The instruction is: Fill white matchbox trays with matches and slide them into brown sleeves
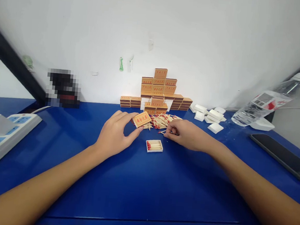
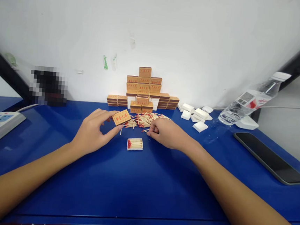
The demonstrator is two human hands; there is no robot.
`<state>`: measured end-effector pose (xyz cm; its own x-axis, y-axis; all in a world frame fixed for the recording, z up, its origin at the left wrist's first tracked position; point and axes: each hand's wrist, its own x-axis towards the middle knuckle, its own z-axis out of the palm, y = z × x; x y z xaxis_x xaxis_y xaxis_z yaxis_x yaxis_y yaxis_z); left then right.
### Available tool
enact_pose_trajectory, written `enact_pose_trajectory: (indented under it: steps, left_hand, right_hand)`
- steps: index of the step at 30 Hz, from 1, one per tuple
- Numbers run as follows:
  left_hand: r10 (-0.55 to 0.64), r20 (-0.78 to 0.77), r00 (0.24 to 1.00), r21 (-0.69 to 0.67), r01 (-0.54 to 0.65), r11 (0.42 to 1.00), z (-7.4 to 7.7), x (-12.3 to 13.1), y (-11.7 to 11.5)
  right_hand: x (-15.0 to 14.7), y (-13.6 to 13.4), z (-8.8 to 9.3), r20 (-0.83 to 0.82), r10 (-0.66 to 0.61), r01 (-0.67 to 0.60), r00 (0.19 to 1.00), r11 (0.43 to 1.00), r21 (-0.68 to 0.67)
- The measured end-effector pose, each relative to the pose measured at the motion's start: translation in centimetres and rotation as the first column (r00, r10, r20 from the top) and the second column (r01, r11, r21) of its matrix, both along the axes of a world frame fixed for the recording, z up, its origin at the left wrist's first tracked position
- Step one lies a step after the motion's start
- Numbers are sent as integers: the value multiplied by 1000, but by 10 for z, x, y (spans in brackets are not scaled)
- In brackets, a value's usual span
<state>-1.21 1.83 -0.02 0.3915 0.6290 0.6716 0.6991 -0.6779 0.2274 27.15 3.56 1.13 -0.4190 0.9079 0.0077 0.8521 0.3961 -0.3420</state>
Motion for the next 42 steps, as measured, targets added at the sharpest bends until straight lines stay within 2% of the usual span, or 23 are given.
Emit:
enact_pose_trajectory:
  steps: [10, 15, 20, 23, 27, 34, 39, 42]
  left_hand:
    - [-14, 9, 1000, -10, 14, 1000, 1, 1, -2]
    - [-10, 5, 1000, 14, 10, 1000, 2, 1, -2]
    - [13, 5, 1000, 43, -13, 999, 2, -3, 2]
    - [24, 9, 1000, 49, -24, 999, 1, -4, 3]
    - [22, 8, 1000, 36, -22, 999, 0, -4, 3]
    - [13, 4, 1000, 34, -14, 999, -1, -3, 1]
    - [6, 2, 1000, 35, -6, 999, 1, -2, 2]
    - [3, -12, 1000, 26, -3, 1000, 1, -2, 2]
  right_hand:
    - [6, 9, -3, -36, 196, -192, 980, 978, 86]
    - [5, 9, -5, -16, 171, -171, 985, 985, 18]
    - [-5, -5, 1, -92, 162, -159, 982, 986, 40]
    - [-16, -18, 4, -158, 205, -203, 966, 979, 32]
    - [-24, -27, 5, -119, 260, -260, 958, 966, 10]
    - [-15, -23, 15, -149, 275, -254, 950, 956, 146]
    - [-20, -26, 15, -143, 343, -336, 929, 939, 68]
    - [-16, -24, 18, -150, 325, -312, 934, 944, 105]
